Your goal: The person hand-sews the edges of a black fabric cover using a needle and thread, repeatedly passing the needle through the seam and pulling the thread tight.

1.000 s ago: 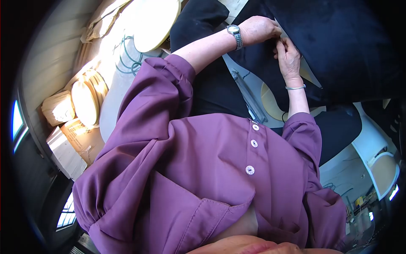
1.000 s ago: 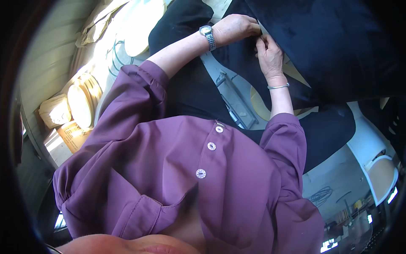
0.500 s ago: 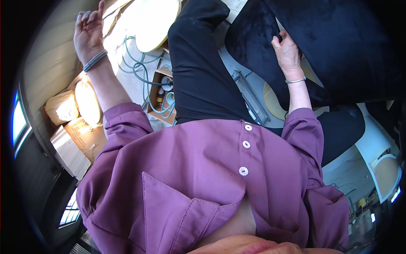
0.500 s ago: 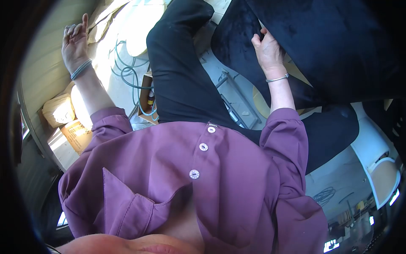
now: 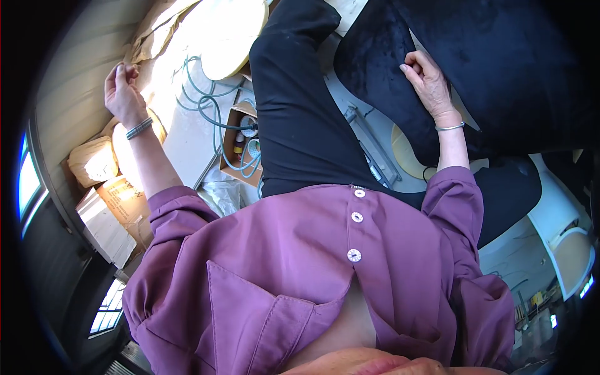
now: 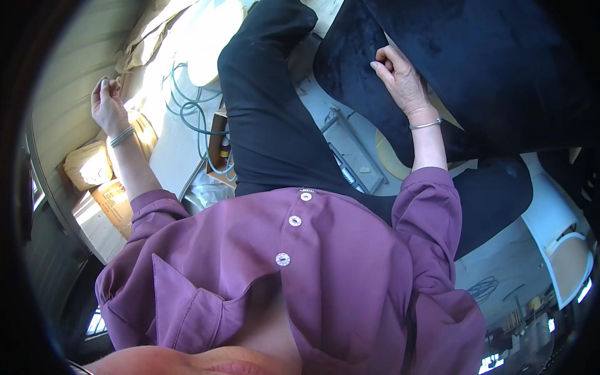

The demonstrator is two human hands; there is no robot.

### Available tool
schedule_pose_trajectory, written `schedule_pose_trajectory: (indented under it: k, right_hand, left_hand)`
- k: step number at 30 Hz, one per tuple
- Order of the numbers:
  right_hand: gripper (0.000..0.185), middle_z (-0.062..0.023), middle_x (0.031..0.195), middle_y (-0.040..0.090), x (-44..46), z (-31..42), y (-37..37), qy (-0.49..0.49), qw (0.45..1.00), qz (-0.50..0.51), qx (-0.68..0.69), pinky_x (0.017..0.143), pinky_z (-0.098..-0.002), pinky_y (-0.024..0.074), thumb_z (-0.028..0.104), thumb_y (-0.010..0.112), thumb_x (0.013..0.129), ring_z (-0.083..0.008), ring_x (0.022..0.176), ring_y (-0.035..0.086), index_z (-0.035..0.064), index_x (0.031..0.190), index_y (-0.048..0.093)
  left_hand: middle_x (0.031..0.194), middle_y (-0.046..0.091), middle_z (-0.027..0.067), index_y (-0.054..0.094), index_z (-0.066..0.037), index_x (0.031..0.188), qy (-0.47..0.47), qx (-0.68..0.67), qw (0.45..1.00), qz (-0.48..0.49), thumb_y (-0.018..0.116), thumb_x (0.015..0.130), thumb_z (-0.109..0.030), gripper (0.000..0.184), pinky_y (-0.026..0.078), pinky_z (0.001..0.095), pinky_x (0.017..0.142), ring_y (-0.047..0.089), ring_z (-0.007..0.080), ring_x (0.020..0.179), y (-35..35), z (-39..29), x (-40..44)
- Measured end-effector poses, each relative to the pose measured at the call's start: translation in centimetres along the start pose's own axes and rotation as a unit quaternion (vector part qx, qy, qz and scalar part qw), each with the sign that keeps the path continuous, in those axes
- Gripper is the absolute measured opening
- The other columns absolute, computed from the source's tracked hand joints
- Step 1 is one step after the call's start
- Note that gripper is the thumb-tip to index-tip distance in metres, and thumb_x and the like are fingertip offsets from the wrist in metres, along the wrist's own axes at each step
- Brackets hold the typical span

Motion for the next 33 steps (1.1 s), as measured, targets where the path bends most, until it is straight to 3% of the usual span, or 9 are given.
schedule_pose_trajectory:
  k: [4,9,13,19,21,24,26,28,33]
  right_hand:
    - [0.03,-0.0085,0.069,0.053,1.3,3.3,-0.2,-0.013,0.999,-0.027,-0.021,0.069,-0.0396,0.0507,0.013,0.074,0.091,-0.0262,0.062,0.052,0.0079,0.119,0.064]
    - [0.024,-0.0162,0.072,0.061,3.5,2.9,1.8,-0.111,0.992,-0.033,-0.053,0.068,-0.0437,0.05,0.023,0.072,0.096,-0.0369,0.069,0.057,0.0058,0.11,0.063]
    - [0.027,-0.0199,0.078,0.061,1.8,0.7,0.9,0.027,0.999,-0.008,0.04,0.065,-0.0434,0.0485,0.024,0.068,0.099,-0.0375,0.071,0.06,0.0014,0.089,0.058]
    - [0.012,-0.0115,0.08,0.063,0.6,6.0,1.3,-0.138,0.983,0.027,-0.116,0.067,-0.0386,0.0526,0.017,0.07,0.095,-0.0314,0.069,0.061,0.0082,0.102,0.069]
    - [0.02,-0.008,0.082,0.066,-0.4,8.0,1.4,-0.113,0.989,0.029,-0.094,0.067,-0.0354,0.0546,0.012,0.074,0.09,-0.025,0.068,0.065,0.0112,0.11,0.072]
    - [0.018,-0.0054,0.078,0.065,-1.4,5.2,0.5,0.004,0.999,-0.039,-0.019,0.064,-0.0272,0.0511,0.01,0.074,0.092,-0.0131,0.065,0.062,0.0072,0.11,0.071]
    - [0.016,0.0023,0.08,0.065,-2.4,0.6,-0.2,0.168,0.98,-0.084,0.067,0.066,-0.0245,0.0489,0.015,0.074,0.096,-0.0072,0.068,0.057,0.0041,0.106,0.069]
    - [0.021,0.0022,0.086,0.065,-2.9,-2.9,-0.2,0.187,0.952,-0.18,0.164,0.074,-0.0234,0.0484,0.019,0.076,0.095,-0.0074,0.074,0.057,0.0024,0.105,0.069]
    - [0.025,0.0011,0.086,0.066,-0.4,-2.9,0.8,0.169,0.955,-0.167,0.176,0.076,-0.0235,0.0487,0.023,0.08,0.092,-0.0069,0.075,0.057,0.0019,0.101,0.07]
  left_hand:
    - [0.082,0.073,0.0076,0.072,0.002,0.104,0.085,0.229,0.969,0.025,0.066,0.099,-0.007,0.012,0.054,0.0244,0.07,0.067,0.0115,0.071,3.4,-1.5,-2.2]
    - [0.081,0.073,0.0055,0.073,0.0,0.103,0.094,0.219,0.971,0.037,0.067,0.099,-0.007,0.01,0.055,0.022,0.068,0.067,0.0096,0.07,2.8,-1.7,-0.8]
    - [0.081,0.073,0.0049,0.074,0.0,0.103,0.113,0.265,0.955,0.072,0.068,0.099,-0.008,0.011,0.055,0.0219,0.066,0.067,0.0088,0.07,5.4,-1.0,-1.0]
    - [0.091,0.076,0.0065,0.073,0.001,0.108,0.073,0.119,0.963,0.233,0.067,0.1,-0.011,0.016,0.058,0.0272,0.073,0.073,0.0149,0.08,18.2,1.6,-3.2]
    - [0.08,0.06,0.0037,0.059,-0.008,0.105,-0.033,0.023,0.947,0.318,0.051,0.109,-0.013,0.01,0.057,0.028,0.066,0.058,0.0115,0.063,26.1,1.4,-7.3]
    - [0.086,0.069,0.0087,0.058,-0.007,0.105,-0.218,-0.137,0.832,0.491,0.051,0.106,-0.016,0.011,0.053,0.0299,0.055,0.065,0.0156,0.067,35.8,3.3,-14.8]
    - [0.078,0.065,0.0061,0.059,-0.006,0.101,-0.08,0.082,0.785,0.608,0.054,0.103,-0.022,0.016,0.05,0.0319,0.051,0.062,0.0152,0.062,41.2,5.8,-17.9]
    - [0.072,0.062,0.0046,0.06,-0.006,0.099,-0.227,0.007,0.717,0.659,0.056,0.1,-0.024,0.019,0.048,0.0334,0.051,0.06,0.0151,0.06,43.3,8.8,-22.6]
    - [0.074,0.067,0.0024,0.068,-0.003,0.092,-0.129,0.076,0.748,0.647,0.065,0.094,-0.02,0.017,0.051,0.0304,0.063,0.063,0.0121,0.068,42.5,7.3,-24.4]
Point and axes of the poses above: each hand's wrist, its own x-axis towards the middle knuckle, its own y-axis out of the palm, z = x × y, the point moved 5 cm from there along x, towards the middle knuckle
